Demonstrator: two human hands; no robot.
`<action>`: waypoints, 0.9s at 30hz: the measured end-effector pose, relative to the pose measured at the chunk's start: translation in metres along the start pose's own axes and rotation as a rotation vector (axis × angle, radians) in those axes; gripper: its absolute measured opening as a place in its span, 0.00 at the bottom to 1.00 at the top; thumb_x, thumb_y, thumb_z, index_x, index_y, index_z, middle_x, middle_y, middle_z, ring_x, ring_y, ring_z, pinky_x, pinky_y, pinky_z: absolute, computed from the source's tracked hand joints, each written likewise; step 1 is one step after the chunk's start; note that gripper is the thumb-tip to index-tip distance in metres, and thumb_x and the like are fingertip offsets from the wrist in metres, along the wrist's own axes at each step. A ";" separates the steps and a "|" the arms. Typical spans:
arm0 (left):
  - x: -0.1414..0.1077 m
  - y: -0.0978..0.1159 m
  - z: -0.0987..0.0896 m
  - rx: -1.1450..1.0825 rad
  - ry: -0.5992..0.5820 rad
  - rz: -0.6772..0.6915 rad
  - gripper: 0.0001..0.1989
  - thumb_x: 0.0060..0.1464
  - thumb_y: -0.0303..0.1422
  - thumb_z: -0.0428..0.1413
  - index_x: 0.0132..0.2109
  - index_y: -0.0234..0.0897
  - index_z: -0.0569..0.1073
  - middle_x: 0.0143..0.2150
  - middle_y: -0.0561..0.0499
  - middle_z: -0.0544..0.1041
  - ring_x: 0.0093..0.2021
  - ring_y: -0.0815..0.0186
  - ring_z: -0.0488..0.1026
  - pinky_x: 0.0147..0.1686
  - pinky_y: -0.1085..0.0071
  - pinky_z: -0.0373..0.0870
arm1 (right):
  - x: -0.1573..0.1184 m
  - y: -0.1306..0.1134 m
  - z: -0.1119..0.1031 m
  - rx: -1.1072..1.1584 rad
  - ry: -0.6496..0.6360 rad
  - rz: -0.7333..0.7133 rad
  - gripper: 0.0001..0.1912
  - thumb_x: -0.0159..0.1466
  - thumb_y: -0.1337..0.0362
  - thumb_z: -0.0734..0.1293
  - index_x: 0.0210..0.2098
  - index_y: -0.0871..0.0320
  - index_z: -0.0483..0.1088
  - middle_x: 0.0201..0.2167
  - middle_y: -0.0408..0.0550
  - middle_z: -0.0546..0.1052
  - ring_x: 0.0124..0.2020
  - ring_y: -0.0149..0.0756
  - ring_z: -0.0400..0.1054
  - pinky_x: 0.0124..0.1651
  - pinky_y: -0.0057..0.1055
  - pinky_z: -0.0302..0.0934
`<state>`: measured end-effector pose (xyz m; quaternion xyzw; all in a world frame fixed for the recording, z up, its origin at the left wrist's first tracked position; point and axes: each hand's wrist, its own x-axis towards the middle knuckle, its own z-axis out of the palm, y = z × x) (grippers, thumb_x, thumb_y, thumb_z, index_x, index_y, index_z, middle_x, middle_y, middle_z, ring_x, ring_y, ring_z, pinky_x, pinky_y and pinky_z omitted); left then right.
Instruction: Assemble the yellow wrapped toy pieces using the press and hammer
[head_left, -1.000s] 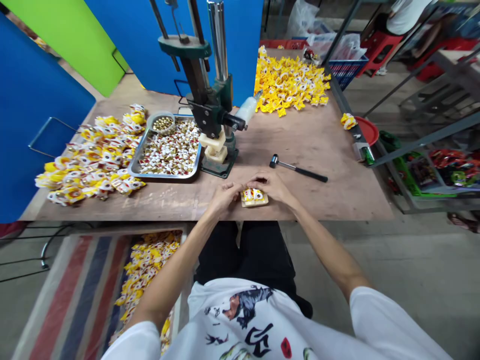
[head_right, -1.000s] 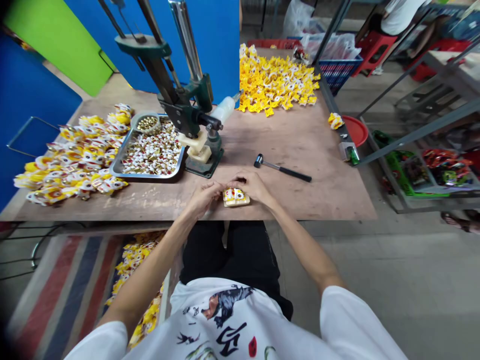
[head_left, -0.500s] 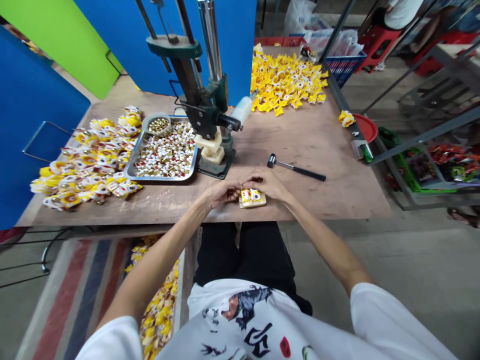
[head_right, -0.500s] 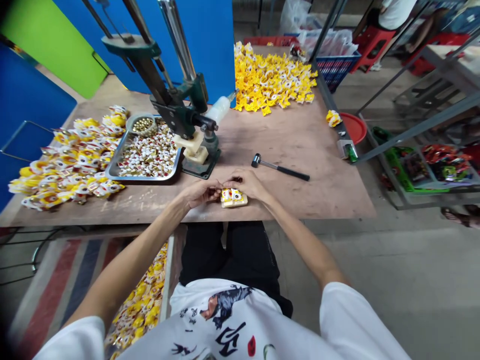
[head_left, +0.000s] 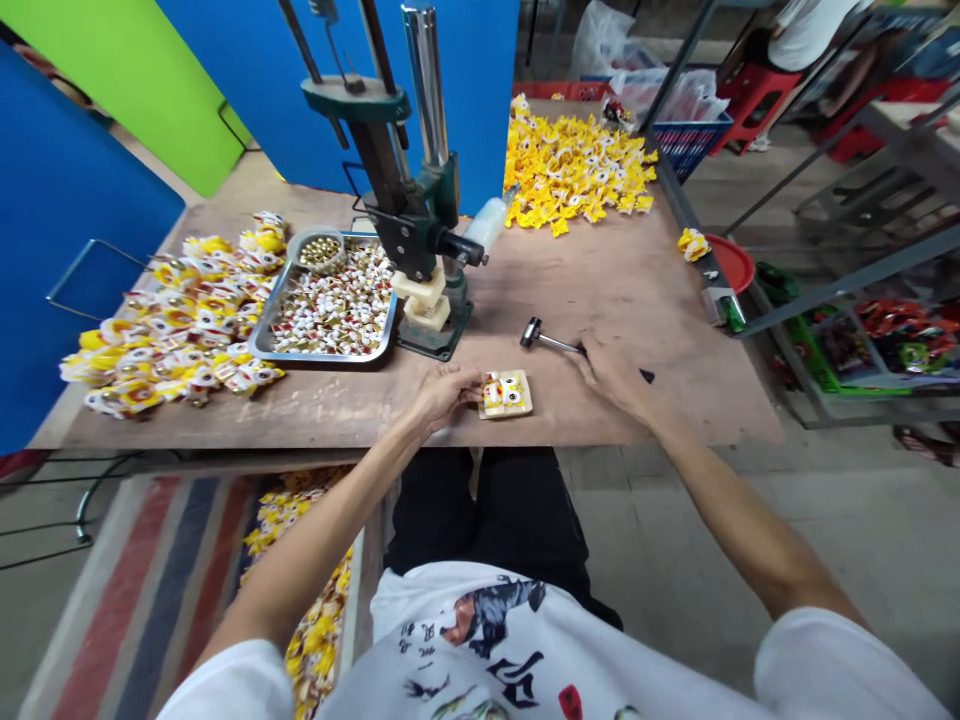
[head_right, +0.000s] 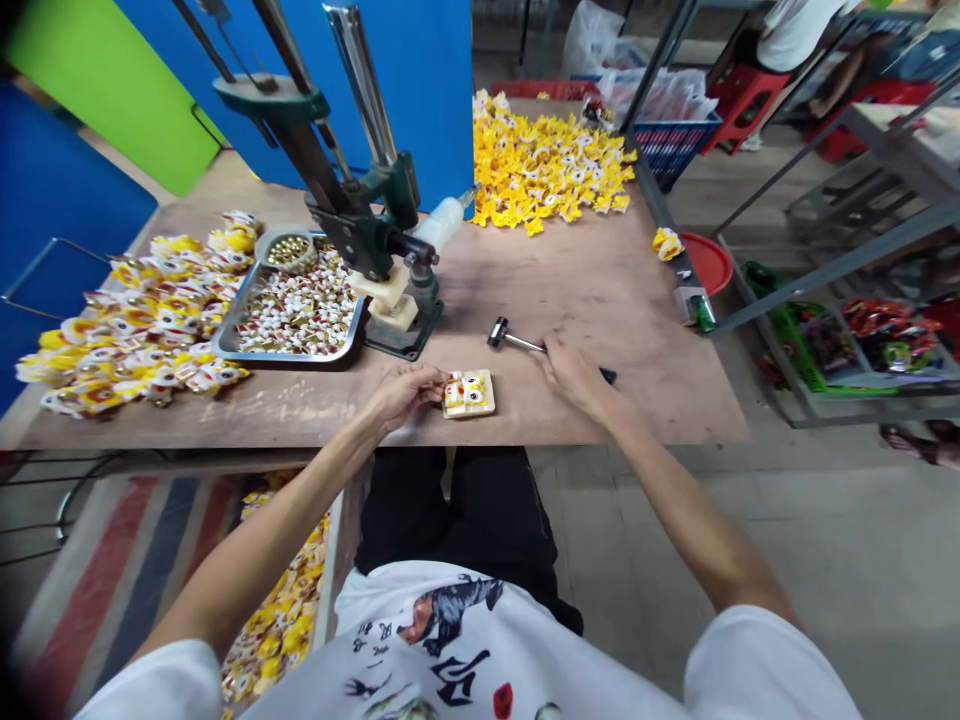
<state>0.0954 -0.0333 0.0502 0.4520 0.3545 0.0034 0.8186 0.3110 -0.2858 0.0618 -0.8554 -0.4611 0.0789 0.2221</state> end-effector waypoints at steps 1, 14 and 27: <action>0.000 0.001 0.000 -0.006 -0.008 -0.020 0.05 0.45 0.27 0.68 0.26 0.32 0.79 0.25 0.47 0.80 0.23 0.70 0.75 0.28 0.75 0.76 | -0.003 -0.016 -0.005 0.020 0.005 -0.044 0.18 0.79 0.55 0.63 0.59 0.57 0.77 0.48 0.60 0.85 0.46 0.55 0.81 0.50 0.48 0.75; -0.001 -0.007 0.001 -0.053 -0.054 0.008 0.11 0.42 0.28 0.72 0.26 0.34 0.75 0.26 0.48 0.79 0.24 0.71 0.76 0.29 0.76 0.78 | -0.042 -0.048 0.007 0.192 0.296 -0.080 0.28 0.73 0.68 0.64 0.67 0.40 0.79 0.56 0.47 0.85 0.56 0.48 0.82 0.63 0.47 0.78; 0.049 0.158 -0.189 0.766 0.727 0.727 0.07 0.62 0.34 0.63 0.37 0.35 0.79 0.30 0.49 0.78 0.32 0.61 0.75 0.40 0.64 0.74 | -0.044 0.052 0.032 -0.209 0.335 0.003 0.21 0.78 0.56 0.61 0.60 0.54 0.82 0.51 0.59 0.79 0.52 0.54 0.76 0.57 0.52 0.71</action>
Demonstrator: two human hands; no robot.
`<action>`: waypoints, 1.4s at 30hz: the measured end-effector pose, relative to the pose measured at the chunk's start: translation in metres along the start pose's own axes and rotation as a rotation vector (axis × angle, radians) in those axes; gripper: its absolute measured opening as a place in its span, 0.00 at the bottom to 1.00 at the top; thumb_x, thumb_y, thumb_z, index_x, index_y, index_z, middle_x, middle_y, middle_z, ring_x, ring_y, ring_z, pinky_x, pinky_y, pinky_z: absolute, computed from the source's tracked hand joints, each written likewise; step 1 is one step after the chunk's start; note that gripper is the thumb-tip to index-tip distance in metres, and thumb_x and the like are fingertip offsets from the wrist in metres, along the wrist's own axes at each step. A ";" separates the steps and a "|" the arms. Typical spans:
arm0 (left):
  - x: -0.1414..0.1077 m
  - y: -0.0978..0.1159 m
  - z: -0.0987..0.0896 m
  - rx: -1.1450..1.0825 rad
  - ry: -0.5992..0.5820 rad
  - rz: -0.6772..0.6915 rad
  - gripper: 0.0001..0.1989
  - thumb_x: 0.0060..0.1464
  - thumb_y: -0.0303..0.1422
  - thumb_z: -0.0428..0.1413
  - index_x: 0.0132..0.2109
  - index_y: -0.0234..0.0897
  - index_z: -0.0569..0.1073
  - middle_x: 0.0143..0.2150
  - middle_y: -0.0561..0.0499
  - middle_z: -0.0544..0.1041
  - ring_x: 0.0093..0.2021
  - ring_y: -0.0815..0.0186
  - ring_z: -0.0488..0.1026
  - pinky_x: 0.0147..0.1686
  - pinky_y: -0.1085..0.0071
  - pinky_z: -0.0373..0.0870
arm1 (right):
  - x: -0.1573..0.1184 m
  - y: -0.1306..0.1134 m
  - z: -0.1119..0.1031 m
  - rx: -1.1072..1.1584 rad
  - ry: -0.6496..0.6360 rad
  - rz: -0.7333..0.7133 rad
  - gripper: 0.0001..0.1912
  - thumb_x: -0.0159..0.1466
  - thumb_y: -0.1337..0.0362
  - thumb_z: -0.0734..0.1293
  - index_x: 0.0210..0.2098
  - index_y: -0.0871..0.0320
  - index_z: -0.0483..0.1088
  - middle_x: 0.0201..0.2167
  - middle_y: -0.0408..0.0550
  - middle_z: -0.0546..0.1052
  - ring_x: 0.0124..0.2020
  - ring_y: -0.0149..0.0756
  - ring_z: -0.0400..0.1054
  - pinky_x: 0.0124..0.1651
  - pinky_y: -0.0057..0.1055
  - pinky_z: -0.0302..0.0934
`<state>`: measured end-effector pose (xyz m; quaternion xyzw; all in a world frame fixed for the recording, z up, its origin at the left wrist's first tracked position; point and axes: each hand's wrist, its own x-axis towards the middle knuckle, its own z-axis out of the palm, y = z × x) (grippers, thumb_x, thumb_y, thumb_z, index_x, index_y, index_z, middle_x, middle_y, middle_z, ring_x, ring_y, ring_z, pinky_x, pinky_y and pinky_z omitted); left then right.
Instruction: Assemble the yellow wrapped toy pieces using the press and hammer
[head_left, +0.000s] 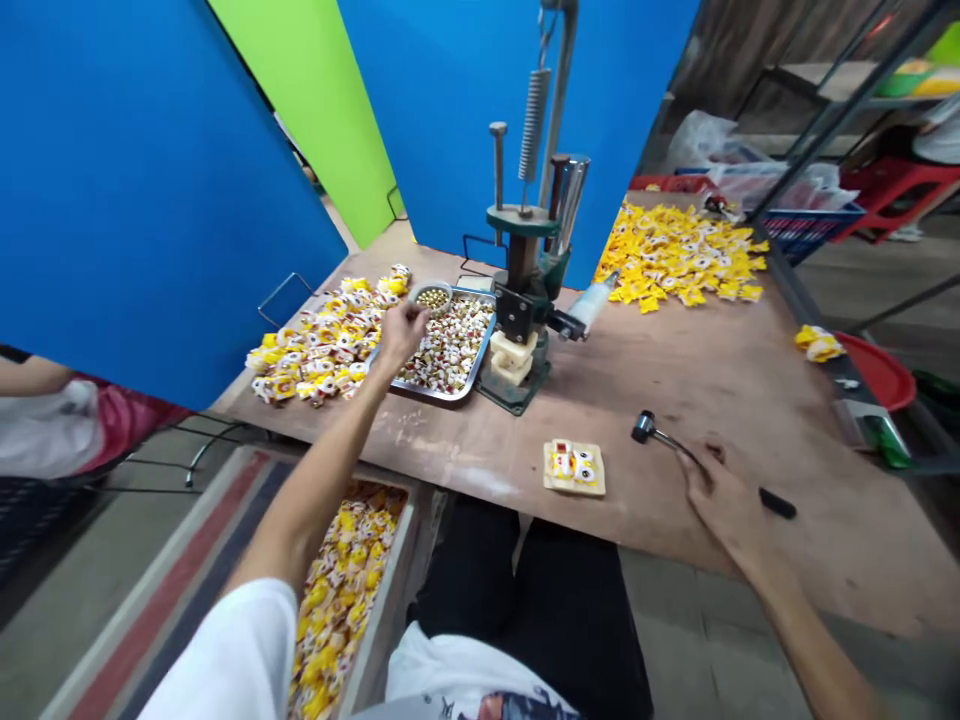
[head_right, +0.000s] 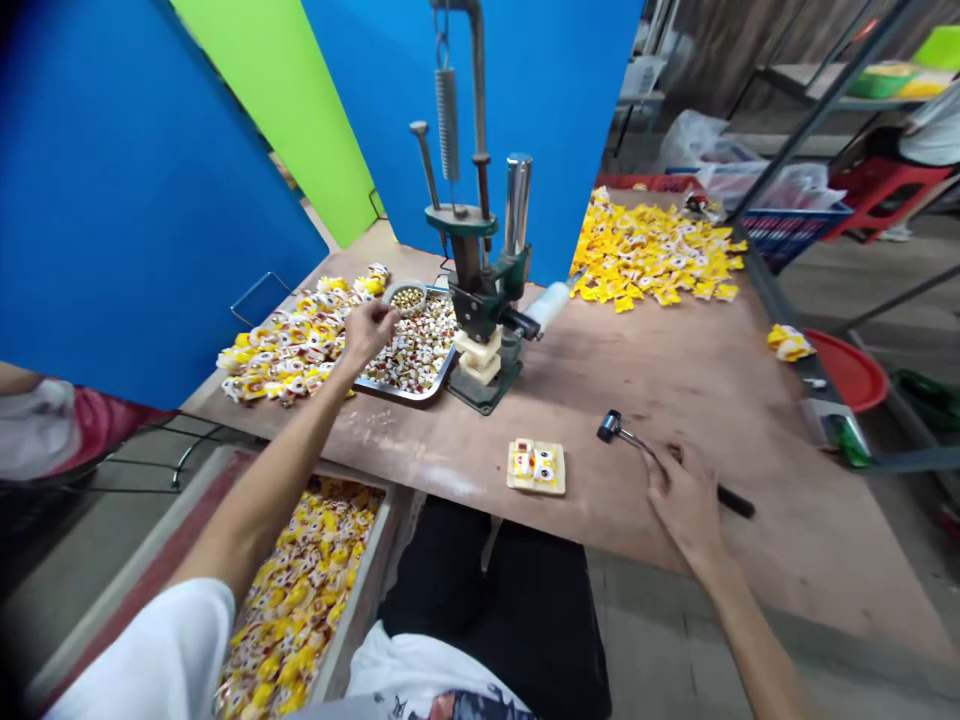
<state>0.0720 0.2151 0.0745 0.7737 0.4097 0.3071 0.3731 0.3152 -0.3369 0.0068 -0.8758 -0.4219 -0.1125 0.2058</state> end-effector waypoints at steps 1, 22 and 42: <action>0.026 -0.008 -0.004 0.101 -0.006 0.076 0.05 0.61 0.31 0.62 0.36 0.35 0.79 0.32 0.47 0.79 0.35 0.60 0.75 0.45 0.62 0.74 | -0.002 0.000 0.003 -0.040 0.029 -0.006 0.21 0.78 0.56 0.61 0.59 0.54 0.82 0.51 0.60 0.79 0.52 0.55 0.75 0.57 0.52 0.71; 0.129 -0.024 0.008 0.383 -0.315 0.289 0.21 0.59 0.51 0.62 0.31 0.37 0.78 0.24 0.61 0.69 0.29 0.73 0.64 0.65 0.53 0.72 | -0.005 -0.026 0.014 -0.038 0.000 0.098 0.20 0.81 0.60 0.60 0.64 0.49 0.79 0.55 0.58 0.78 0.57 0.53 0.73 0.60 0.51 0.68; -0.279 0.053 0.099 -0.521 -0.263 0.100 0.09 0.61 0.42 0.72 0.44 0.44 0.89 0.44 0.47 0.86 0.46 0.57 0.84 0.50 0.61 0.83 | 0.026 -0.139 0.003 0.681 -0.374 -0.220 0.30 0.73 0.50 0.75 0.72 0.50 0.73 0.65 0.57 0.76 0.68 0.51 0.70 0.73 0.53 0.68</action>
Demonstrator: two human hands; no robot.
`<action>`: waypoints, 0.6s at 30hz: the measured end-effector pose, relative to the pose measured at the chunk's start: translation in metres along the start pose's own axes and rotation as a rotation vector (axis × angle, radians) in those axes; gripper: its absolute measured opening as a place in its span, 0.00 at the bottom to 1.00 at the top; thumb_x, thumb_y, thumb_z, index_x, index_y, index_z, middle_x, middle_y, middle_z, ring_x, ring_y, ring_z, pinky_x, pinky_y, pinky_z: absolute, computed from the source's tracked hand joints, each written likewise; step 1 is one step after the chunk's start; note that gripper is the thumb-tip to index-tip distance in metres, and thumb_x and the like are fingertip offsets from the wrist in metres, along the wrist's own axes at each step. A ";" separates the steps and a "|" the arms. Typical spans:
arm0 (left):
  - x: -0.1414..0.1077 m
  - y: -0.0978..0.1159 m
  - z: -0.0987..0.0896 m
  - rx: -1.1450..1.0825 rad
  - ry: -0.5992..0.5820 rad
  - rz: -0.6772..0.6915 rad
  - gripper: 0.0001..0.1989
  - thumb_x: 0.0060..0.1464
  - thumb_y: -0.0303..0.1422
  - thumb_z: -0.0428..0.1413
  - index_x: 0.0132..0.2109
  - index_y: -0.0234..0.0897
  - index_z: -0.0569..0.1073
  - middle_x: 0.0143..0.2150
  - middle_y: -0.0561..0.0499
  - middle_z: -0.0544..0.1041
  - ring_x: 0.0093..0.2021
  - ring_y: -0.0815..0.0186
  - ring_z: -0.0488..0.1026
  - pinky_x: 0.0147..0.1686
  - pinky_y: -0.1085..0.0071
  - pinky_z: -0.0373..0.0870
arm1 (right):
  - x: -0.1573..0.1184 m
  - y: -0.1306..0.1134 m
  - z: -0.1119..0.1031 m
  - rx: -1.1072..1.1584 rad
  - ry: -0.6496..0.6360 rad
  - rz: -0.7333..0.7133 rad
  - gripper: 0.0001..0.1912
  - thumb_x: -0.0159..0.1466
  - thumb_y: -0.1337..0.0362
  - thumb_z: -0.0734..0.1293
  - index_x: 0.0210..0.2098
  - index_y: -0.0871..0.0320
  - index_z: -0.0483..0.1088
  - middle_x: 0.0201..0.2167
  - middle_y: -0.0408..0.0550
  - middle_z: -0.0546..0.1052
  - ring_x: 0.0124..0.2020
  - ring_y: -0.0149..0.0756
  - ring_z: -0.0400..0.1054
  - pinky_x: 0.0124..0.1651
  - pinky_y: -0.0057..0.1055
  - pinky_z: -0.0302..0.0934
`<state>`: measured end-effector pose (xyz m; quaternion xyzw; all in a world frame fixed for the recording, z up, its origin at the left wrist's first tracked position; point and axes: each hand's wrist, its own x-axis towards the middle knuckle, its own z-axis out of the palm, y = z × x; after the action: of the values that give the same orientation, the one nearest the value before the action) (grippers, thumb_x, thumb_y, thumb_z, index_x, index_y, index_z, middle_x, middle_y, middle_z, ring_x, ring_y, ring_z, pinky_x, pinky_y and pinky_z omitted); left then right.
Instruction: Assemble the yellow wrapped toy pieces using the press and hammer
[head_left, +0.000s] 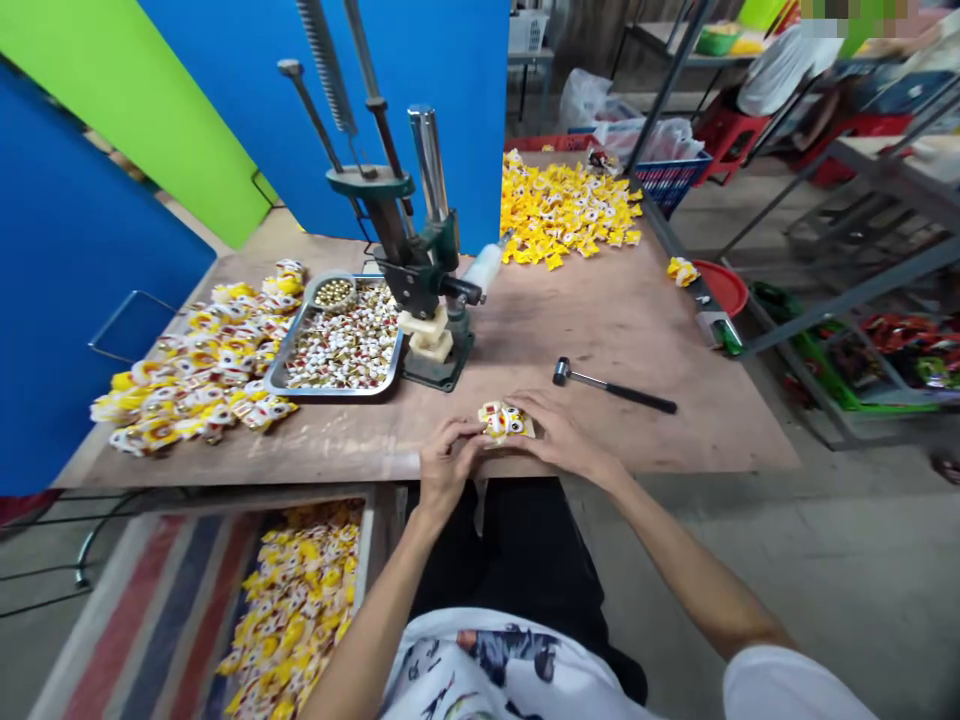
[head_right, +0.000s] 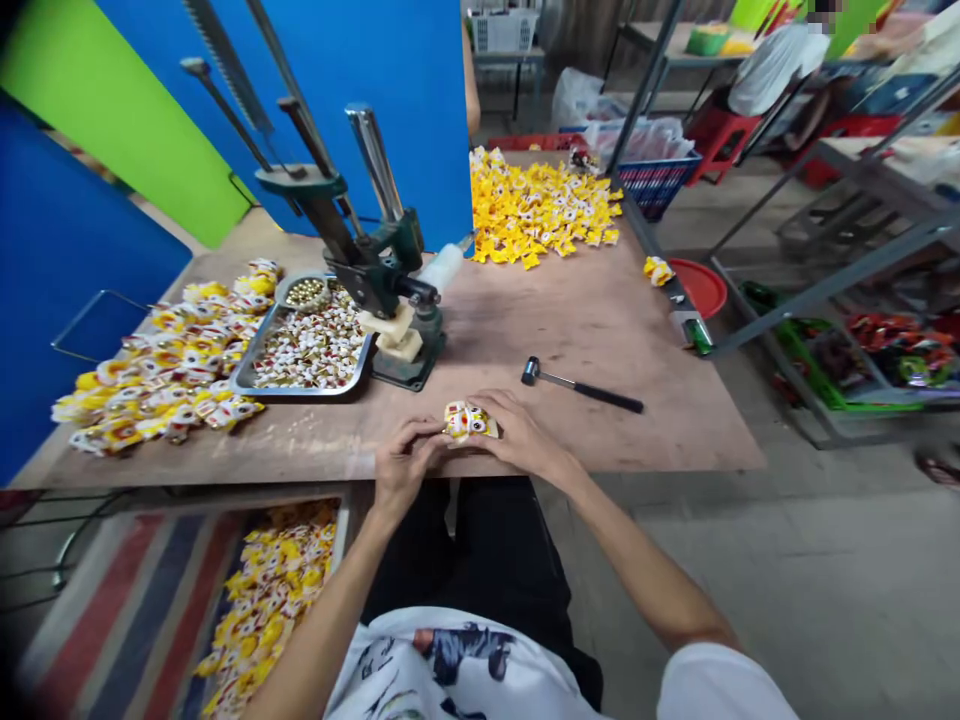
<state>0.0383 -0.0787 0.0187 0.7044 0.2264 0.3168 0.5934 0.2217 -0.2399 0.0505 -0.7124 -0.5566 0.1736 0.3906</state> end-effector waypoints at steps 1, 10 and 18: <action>-0.004 -0.003 0.007 -0.010 0.030 -0.005 0.09 0.60 0.42 0.72 0.44 0.45 0.89 0.44 0.47 0.85 0.46 0.57 0.84 0.51 0.61 0.82 | -0.001 0.002 0.000 0.008 0.008 0.000 0.30 0.74 0.51 0.74 0.72 0.49 0.72 0.66 0.58 0.76 0.68 0.51 0.70 0.73 0.54 0.68; -0.032 0.000 0.054 -0.026 0.345 -0.087 0.05 0.65 0.38 0.68 0.45 0.45 0.87 0.52 0.45 0.83 0.56 0.55 0.81 0.62 0.54 0.77 | -0.003 0.009 0.010 0.078 0.103 0.022 0.21 0.74 0.56 0.74 0.65 0.48 0.80 0.59 0.55 0.81 0.61 0.50 0.75 0.68 0.53 0.71; -0.046 0.007 0.080 -0.027 0.452 -0.175 0.08 0.67 0.42 0.67 0.48 0.46 0.85 0.56 0.44 0.83 0.61 0.52 0.79 0.65 0.50 0.74 | -0.009 0.008 0.014 0.111 0.137 0.087 0.19 0.74 0.52 0.73 0.61 0.50 0.82 0.59 0.56 0.81 0.62 0.51 0.75 0.70 0.52 0.70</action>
<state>0.0629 -0.1675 0.0098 0.5853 0.4093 0.4167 0.5624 0.2145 -0.2436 0.0341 -0.7234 -0.4865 0.1720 0.4586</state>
